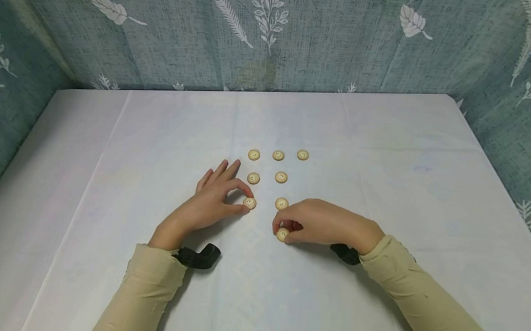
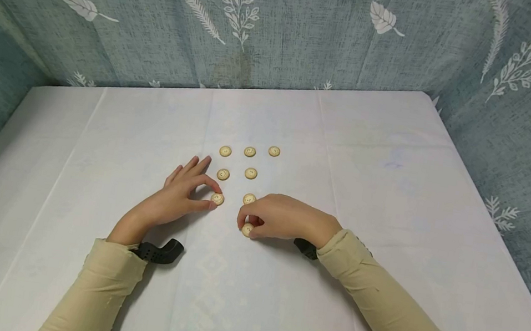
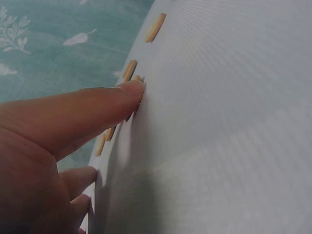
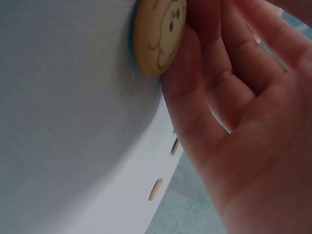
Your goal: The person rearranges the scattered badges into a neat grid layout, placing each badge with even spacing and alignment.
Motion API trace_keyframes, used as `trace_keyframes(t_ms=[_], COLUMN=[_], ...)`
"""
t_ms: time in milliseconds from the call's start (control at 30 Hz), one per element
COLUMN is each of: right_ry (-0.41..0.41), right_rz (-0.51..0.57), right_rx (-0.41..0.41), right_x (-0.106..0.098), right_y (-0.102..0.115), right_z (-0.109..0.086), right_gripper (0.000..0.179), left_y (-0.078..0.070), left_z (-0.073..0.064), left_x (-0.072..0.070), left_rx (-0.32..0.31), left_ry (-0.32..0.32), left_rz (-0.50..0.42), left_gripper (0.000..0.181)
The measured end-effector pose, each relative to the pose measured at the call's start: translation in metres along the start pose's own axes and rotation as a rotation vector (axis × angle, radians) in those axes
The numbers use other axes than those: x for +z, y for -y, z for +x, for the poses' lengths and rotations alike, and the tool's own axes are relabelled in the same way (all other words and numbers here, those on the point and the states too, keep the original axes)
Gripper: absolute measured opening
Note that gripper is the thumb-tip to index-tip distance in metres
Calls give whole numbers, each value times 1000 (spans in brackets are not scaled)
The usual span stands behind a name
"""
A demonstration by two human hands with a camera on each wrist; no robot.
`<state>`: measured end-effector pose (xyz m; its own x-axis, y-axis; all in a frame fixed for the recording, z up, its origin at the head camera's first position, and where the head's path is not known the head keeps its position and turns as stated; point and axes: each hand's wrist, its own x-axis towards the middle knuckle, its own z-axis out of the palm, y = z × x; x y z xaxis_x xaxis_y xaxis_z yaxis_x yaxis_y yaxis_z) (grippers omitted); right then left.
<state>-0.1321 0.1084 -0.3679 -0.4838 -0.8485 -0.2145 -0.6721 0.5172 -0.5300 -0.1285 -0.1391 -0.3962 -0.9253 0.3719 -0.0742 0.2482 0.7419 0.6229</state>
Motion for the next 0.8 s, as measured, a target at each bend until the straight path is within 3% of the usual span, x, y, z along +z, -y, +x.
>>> trace_keyframes(t_ms=[800], right_ry=[5], right_rz=[93], right_rx=[95], right_x=[-8], right_y=[-15], right_z=[-4], right_gripper=[13], left_y=[0], left_z=[0], left_x=[0], left_rx=[-7], left_ry=[9], left_rz=[4], left_gripper=[18])
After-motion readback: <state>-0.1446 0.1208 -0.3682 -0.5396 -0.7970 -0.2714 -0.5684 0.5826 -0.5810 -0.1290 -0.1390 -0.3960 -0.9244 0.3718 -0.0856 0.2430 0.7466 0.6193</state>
